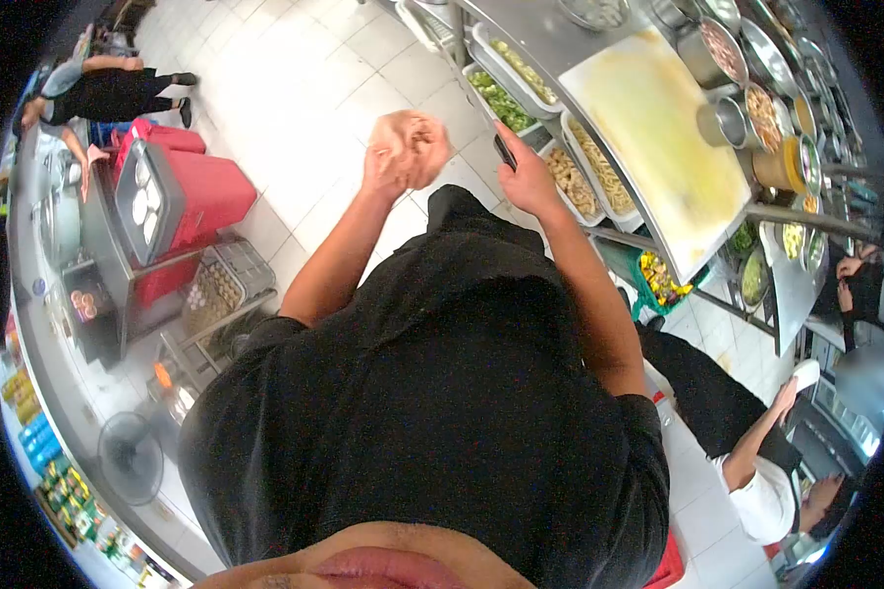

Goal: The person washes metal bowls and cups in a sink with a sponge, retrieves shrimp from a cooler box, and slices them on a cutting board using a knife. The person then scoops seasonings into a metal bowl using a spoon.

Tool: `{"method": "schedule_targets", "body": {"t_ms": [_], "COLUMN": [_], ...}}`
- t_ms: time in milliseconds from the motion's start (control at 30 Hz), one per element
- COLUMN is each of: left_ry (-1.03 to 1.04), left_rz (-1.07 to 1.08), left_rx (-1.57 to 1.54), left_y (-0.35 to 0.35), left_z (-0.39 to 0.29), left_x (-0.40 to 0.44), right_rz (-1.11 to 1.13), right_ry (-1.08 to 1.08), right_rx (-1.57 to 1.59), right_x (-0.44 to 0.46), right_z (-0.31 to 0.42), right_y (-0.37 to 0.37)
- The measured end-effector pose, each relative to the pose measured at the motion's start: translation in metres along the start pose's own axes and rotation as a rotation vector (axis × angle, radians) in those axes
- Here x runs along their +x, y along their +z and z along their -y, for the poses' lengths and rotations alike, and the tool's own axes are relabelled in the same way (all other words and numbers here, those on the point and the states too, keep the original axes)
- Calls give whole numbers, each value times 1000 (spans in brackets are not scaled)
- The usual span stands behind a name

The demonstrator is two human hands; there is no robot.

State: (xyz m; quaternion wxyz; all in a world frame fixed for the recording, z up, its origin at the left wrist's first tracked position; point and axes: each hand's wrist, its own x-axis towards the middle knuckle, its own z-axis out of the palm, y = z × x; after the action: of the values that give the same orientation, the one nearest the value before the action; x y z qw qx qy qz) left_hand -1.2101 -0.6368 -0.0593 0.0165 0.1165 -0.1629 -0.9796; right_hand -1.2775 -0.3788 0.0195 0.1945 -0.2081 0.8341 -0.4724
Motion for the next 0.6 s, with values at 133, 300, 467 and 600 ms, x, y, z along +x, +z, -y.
{"method": "schedule_targets", "body": {"t_ms": [133,300,467,600], "left_ry": [-6,140,217,202], "left_rz": [-8,-299,-470,-525], "left_rx": [-25,454,531,505], "left_y": [70,77,93,86], "left_z": [31,60,66,64], "left_x": [17,55,67,91], "right_rz": [-102,-64,-55,-16], "right_ry": [-95,-73,-150,-140], "right_rx": [-397,-596,-623,-653], "right_x": [17,18,11,2], "right_z": [31,53,47,39], "right_y": [27,34,20,4]}}
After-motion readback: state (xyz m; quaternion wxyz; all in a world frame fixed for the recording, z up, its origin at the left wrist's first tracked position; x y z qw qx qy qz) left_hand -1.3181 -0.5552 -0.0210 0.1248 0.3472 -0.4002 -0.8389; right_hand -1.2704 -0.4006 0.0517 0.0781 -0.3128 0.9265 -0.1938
